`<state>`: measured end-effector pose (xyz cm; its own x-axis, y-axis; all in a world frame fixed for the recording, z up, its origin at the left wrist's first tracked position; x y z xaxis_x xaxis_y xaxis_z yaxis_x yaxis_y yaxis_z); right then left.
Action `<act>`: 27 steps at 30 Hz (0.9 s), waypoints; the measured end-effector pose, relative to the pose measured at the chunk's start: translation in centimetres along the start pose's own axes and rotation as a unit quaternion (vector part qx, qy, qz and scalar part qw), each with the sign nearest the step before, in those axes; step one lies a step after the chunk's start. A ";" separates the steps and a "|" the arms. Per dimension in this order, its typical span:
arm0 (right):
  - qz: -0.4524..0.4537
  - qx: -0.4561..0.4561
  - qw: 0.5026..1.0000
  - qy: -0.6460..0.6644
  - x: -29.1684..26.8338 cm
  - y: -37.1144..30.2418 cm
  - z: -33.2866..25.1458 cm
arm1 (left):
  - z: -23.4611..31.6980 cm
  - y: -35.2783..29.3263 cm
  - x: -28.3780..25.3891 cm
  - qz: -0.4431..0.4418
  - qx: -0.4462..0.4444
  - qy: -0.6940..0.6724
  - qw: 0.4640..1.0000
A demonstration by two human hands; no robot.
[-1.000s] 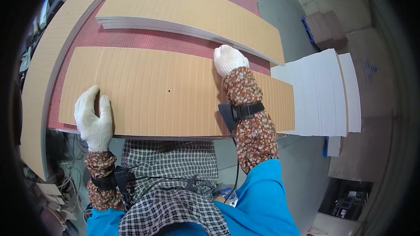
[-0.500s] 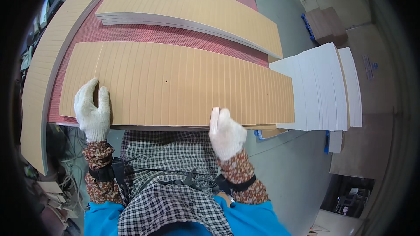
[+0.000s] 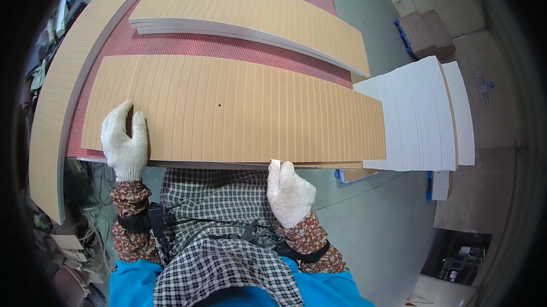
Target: A person uses a sanding block to sand the edges and surface of wooden panels on a workbench.
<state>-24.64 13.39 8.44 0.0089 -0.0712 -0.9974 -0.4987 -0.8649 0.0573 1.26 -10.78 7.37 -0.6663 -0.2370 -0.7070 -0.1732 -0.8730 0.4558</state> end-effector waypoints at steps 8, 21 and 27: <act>-0.043 -0.053 0.996 -0.056 0.7 4.4 0.0 | 0.5 0.1 0.2 -0.002 0.007 -0.012 1.000; -0.105 0.000 0.993 -0.048 3.0 24.8 2.4 | 0.6 0.2 -0.5 0.001 -0.005 0.002 1.000; -0.142 0.013 0.988 -0.053 3.3 27.8 2.0 | 0.4 0.0 -0.4 -0.010 -0.003 0.005 1.000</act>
<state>-40.21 -9.87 6.69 0.0623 0.2266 -0.9720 -0.5109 -0.8294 -0.2261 1.24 -10.51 7.93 -0.6555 -0.2246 -0.7210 -0.1815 -0.8799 0.4391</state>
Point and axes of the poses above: each hand's wrist, its own y-axis towards the middle knuckle, its own x-axis out of the palm, z = x × y, the point moved 10 cm from there along y, towards the middle knuckle, and after that the axes turned 3 degrees about -z, right-handed, at the moved point
